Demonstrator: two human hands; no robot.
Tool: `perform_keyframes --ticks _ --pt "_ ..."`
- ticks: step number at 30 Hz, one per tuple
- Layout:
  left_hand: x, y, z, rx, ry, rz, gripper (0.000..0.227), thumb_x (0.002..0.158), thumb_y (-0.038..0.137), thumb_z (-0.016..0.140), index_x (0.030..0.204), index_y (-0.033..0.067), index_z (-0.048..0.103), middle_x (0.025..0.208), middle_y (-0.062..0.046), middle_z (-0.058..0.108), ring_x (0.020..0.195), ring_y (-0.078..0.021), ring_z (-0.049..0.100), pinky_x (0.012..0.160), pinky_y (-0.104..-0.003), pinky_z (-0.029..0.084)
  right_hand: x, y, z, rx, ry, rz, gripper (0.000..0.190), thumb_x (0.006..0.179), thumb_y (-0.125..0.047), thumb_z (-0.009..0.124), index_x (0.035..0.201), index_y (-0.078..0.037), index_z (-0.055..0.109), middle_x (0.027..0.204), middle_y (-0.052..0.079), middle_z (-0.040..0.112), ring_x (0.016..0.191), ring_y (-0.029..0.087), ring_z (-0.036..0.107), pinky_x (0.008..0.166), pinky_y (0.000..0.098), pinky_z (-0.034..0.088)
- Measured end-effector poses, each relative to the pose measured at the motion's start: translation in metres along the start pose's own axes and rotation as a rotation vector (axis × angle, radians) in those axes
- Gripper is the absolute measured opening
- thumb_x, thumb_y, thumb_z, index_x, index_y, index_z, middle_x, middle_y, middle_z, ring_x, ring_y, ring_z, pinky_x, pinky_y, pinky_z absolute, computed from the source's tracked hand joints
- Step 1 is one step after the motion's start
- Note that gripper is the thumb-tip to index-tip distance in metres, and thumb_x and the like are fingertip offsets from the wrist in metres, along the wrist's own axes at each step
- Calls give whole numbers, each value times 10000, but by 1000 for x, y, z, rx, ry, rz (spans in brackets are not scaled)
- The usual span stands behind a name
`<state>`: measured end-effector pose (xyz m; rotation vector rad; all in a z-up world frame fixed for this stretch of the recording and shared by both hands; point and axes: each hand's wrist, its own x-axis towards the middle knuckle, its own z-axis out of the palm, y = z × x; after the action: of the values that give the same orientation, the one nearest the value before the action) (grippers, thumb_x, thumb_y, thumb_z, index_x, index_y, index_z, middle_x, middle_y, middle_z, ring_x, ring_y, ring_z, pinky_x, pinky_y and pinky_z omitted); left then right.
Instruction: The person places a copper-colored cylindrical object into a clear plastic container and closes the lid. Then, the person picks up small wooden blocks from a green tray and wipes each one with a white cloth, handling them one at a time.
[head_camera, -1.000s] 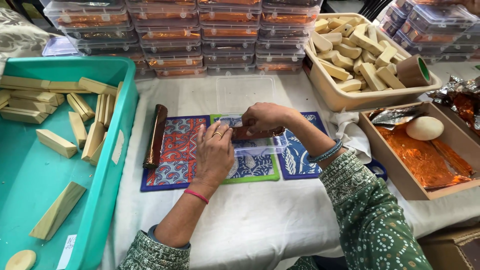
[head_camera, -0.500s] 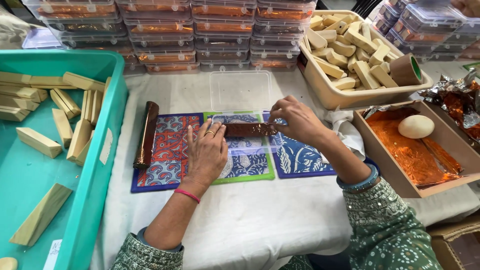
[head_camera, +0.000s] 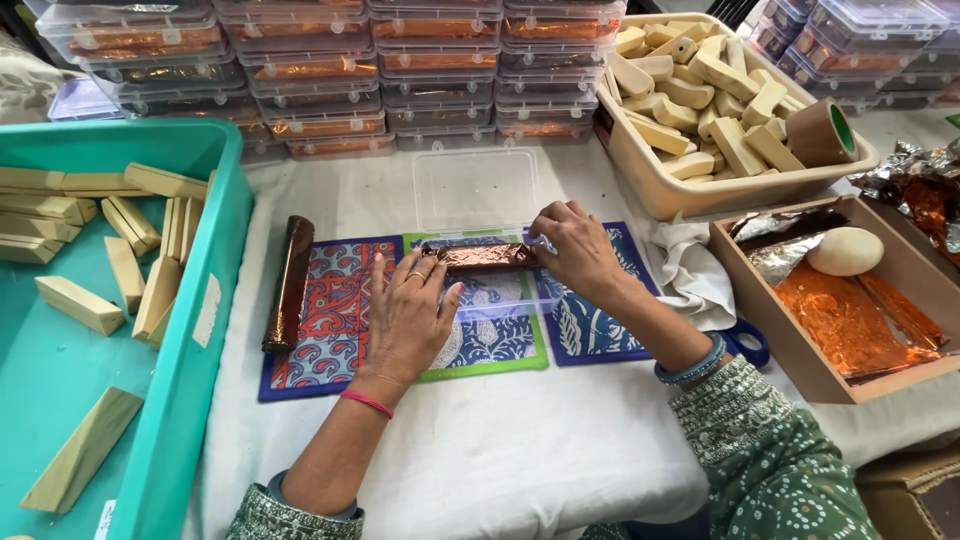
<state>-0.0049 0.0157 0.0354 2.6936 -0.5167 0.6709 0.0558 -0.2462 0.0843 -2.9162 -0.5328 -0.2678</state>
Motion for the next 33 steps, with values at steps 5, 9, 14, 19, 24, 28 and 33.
perform_keyframes --ticks 5,9,14,19,24,28,33 --pt "3 -1 -2 -1 -27 8 530 1037 449 456 1261 20 672 1429 -132 590 1452 -277 395 1228 -587 137 -8 4 -10 40 51 -91 146 870 -179 732 989 -141 808 1332 48 628 1307 269 508 1077 453 452" --pt "7 -1 -7 43 -67 40 625 1035 522 409 1291 4 649 1424 -134 578 1463 -288 352 1194 -657 100 -6 2 -8 61 -25 -42 179 830 -191 757 987 -173 842 1443 72 535 1385 316 397 1044 497 428" --pt "10 3 -11 92 -173 18 662 1034 542 374 1344 7 611 1415 -125 576 1464 -258 350 1197 -686 78 -2 2 1 23 -82 66 209 867 -257 731 1042 -202 832 1387 66 549 1318 289 431 1044 472 462" --pt "7 3 -2 152 -231 13 658 1060 521 351 1391 -2 575 1449 -125 550 1480 -254 342 1213 -664 91 -3 9 8 18 -183 125 256 935 -308 674 1143 -230 799 1238 61 608 1195 235 508 1012 429 510" --pt "1 4 -9 161 22 53 689 1033 561 358 1353 -12 567 1525 -158 500 1484 -272 320 1207 -606 110 -6 14 14 60 -139 106 266 969 -311 656 1174 -202 785 1205 47 615 1136 232 532 969 439 488" --pt "4 -2 -12 214 28 82 719 1055 567 341 1387 -23 581 1470 -120 551 1496 -261 309 1232 -608 92 -13 3 2 -1 -64 79 231 928 -305 695 1076 -167 806 1223 46 611 1165 232 529 955 431 482" --pt "21 6 -35 325 -332 107 767 1025 633 280 1277 12 652 1366 -101 595 1522 -240 294 1217 -687 36 -13 -5 1 44 22 36 291 899 -279 700 1164 -205 794 1214 115 573 1181 289 491 949 437 475"
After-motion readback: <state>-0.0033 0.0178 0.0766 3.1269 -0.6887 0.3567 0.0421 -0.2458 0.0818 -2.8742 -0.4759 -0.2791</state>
